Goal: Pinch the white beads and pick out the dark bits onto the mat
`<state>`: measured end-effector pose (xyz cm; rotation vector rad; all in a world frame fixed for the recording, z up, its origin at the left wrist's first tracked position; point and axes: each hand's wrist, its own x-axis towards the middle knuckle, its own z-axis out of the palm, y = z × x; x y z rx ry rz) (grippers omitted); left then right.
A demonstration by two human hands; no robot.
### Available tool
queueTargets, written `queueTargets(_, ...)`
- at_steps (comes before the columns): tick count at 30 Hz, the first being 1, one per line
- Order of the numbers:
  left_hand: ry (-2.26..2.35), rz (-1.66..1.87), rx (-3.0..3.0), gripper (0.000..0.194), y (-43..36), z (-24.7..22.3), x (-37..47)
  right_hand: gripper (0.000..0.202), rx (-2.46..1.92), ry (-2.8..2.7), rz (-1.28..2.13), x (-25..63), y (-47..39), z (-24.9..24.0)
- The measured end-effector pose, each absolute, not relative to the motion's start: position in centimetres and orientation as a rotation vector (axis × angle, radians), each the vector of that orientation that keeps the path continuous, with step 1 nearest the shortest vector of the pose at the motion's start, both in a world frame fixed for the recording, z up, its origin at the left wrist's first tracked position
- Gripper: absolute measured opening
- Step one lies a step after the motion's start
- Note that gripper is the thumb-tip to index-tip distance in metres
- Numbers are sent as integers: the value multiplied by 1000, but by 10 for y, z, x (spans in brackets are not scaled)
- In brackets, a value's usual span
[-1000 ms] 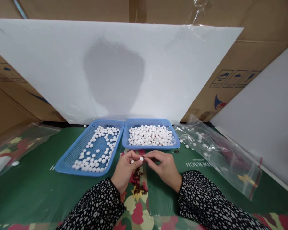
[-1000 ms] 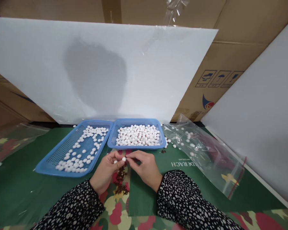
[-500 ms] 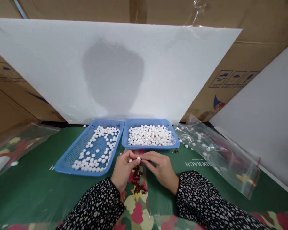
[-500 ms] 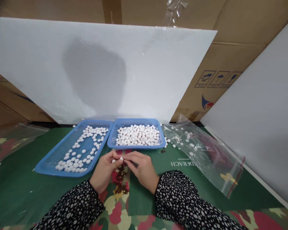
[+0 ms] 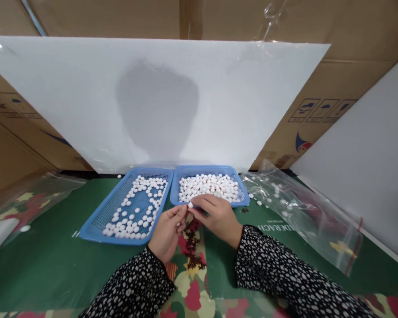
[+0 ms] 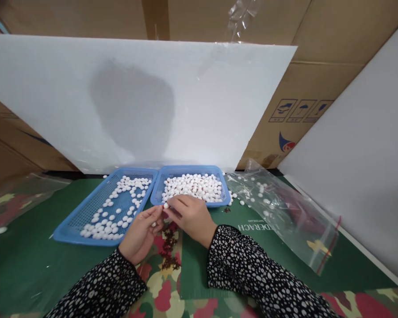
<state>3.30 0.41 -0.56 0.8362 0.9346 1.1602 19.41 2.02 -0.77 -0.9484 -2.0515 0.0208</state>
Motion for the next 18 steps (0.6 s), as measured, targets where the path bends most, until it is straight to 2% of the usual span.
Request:
queueTargets(3,989,1183,803,17,3,-5,33,22,-1099,-2093,-176,198,37,5)
queueTargets(6,1043,1182,842,15,2,-7,33,27,-1219,-2140,-242,202,43,6)
queueTargets(11,1063,1200,1009,14,2,-16,30,26,-1094,-2380,-71,203,16,-27)
queueTargets(18,1088,1118,1103,24,4,-15,31,17,-1408,-2465,123,198,11,-42)
